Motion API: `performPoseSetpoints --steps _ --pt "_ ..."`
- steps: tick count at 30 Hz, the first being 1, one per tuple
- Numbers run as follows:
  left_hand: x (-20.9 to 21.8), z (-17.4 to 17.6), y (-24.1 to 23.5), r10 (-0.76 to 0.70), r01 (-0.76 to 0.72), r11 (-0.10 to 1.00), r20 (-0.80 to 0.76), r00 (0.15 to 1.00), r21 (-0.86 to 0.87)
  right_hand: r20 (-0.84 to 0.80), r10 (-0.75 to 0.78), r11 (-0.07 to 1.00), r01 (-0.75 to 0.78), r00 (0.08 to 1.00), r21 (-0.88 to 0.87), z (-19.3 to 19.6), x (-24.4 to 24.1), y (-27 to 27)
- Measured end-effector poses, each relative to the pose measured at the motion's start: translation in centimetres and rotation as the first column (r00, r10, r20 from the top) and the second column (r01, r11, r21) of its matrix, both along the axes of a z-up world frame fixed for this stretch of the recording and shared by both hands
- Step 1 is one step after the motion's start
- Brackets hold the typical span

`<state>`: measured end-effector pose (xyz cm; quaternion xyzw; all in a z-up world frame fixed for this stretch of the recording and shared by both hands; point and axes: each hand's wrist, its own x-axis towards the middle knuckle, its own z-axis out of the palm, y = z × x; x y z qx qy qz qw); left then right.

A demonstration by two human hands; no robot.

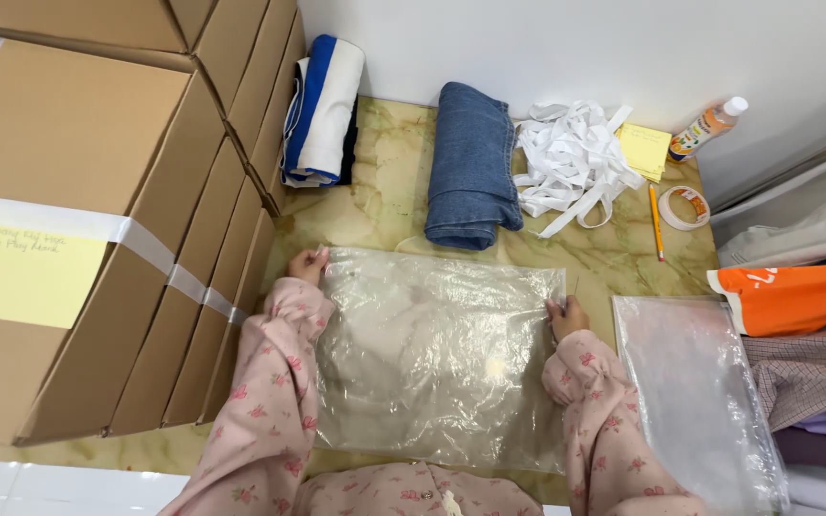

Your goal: The person places a cardboard box on a stack of similar boxes. They then unwrap a pair of folded jeans from a plastic bag and place the jeans on the table. The person folds a sheet of bubble wrap and places it into an open cardboard box. Finally, they close the box and stack it on top of the others.

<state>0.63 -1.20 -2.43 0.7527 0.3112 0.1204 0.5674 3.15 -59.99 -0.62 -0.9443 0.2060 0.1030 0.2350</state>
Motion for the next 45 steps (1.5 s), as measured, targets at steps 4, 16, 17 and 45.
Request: performPoseSetpoints --steps 4,16,17,45 --pt "-2.8 5.6 -1.7 0.065 -0.033 0.962 0.112 0.992 -0.270 0.046 0.001 1.000 0.000 0.999 -0.019 1.2 -1.3 1.2" --pt "3.7 0.2 1.2 0.016 -0.019 0.986 -0.016 1.000 -0.166 0.359 0.041 0.974 0.043 0.933 -0.223 2.0 -5.2 5.4" --pt "3.7 0.5 1.4 -0.015 0.013 0.989 -0.015 1.000 -0.149 0.331 0.022 0.977 0.050 0.944 -0.207 1.8 -5.0 5.2" --pt "-4.7 8.1 -7.3 -0.080 0.268 0.389 -0.257 0.963 0.882 0.190 0.486 0.775 -0.320 0.853 -0.545 1.1 -3.4 9.9"
